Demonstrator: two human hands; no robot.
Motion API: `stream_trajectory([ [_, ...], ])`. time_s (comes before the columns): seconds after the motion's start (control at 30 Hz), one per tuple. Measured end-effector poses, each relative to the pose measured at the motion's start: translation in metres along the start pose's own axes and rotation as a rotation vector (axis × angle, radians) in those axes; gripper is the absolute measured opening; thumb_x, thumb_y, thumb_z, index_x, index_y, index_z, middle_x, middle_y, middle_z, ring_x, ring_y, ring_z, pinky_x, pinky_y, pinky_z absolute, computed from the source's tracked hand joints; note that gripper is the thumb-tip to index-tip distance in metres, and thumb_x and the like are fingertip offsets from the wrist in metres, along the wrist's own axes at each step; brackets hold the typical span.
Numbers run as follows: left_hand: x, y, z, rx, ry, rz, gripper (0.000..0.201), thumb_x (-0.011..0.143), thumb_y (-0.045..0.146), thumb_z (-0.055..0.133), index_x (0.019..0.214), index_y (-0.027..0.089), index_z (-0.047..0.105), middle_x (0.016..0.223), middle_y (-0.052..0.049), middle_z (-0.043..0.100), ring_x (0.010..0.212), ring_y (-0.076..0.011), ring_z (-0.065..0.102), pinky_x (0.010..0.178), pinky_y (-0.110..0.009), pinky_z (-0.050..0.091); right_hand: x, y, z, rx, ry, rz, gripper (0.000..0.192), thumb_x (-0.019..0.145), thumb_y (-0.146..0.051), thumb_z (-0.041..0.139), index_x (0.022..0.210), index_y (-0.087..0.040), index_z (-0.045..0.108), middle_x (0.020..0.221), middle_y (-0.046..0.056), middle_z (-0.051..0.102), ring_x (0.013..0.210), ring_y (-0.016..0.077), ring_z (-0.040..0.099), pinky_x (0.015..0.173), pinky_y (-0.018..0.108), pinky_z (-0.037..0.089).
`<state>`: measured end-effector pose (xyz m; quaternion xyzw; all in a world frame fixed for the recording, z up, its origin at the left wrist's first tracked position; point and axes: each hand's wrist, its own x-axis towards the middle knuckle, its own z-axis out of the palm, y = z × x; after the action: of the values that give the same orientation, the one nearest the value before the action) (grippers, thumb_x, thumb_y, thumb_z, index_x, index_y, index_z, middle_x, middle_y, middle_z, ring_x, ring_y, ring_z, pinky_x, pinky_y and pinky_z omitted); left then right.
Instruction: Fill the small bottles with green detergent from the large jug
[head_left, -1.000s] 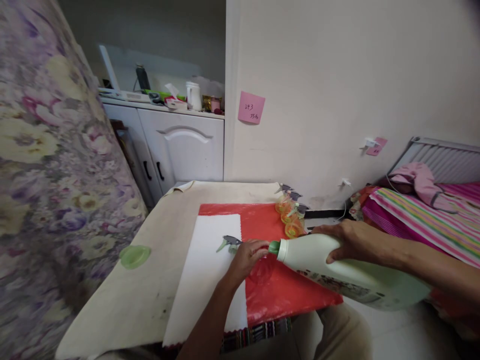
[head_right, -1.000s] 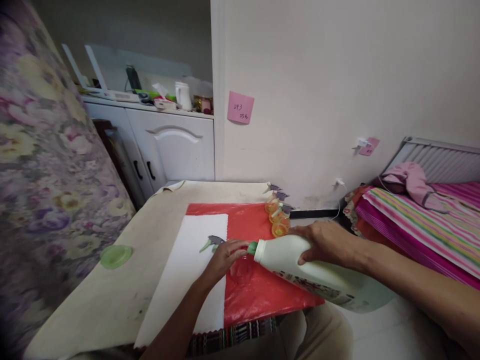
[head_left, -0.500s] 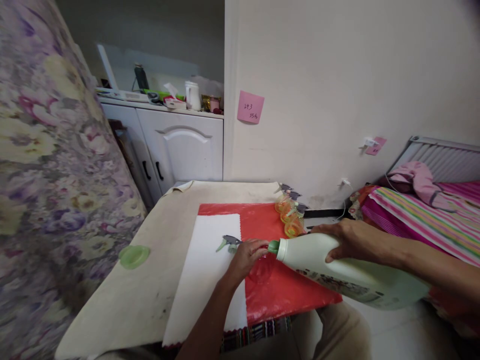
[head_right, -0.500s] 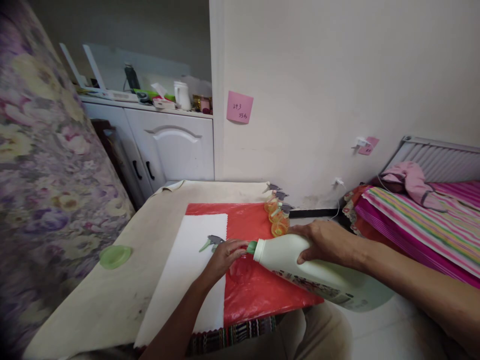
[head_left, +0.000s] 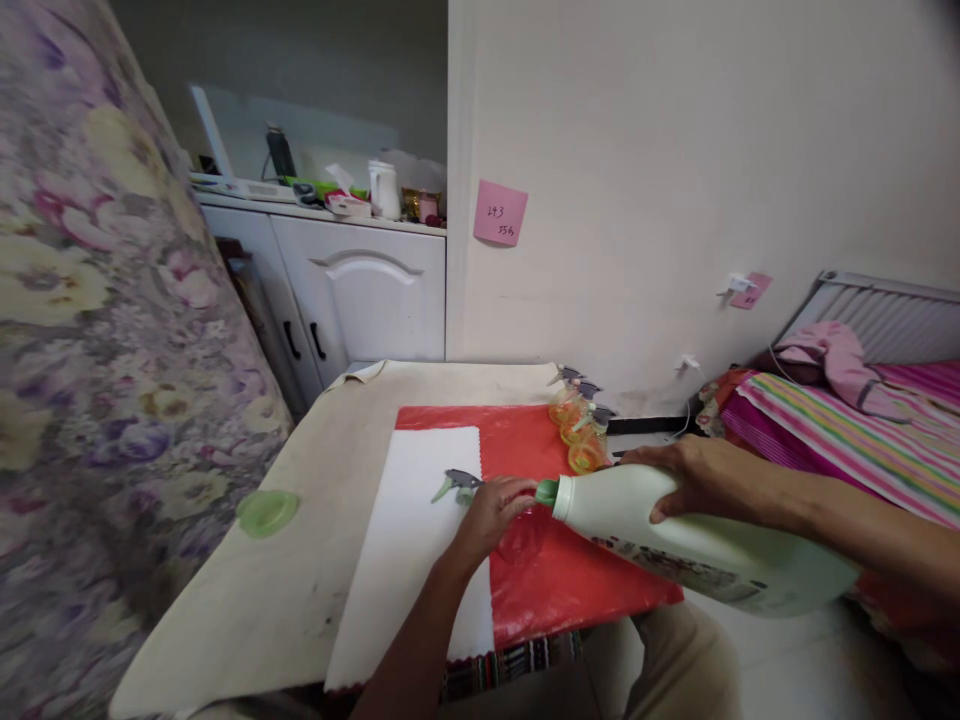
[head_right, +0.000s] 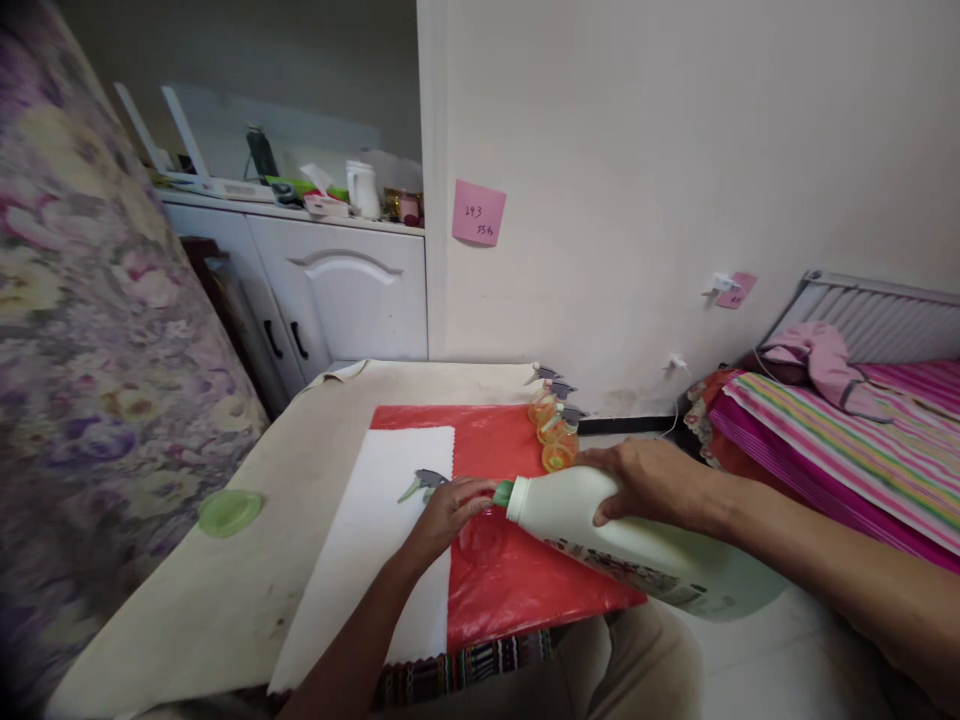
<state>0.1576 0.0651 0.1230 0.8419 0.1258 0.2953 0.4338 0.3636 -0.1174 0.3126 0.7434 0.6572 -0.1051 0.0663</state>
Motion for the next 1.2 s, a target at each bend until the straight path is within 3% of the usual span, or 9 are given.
stream_trajectory([
  [1.2, 0.0004, 0.0012, -0.0005, -0.008, -0.009, -0.018, 0.027, 0.088, 0.035, 0.054, 0.108, 0.025, 0.069, 0.102, -0.004, 0.072, 0.094, -0.0207, 0.062, 0.085, -0.031, 0.043, -0.0010, -0.0001, -0.0008, 0.019, 0.026, -0.032, 0.061, 0.071, -0.038, 0.069, 0.130, -0.031, 0.054, 0.098, 0.005, 0.074, 0.088, 0.0289, 0.068, 0.072, 0.032, 0.050],
])
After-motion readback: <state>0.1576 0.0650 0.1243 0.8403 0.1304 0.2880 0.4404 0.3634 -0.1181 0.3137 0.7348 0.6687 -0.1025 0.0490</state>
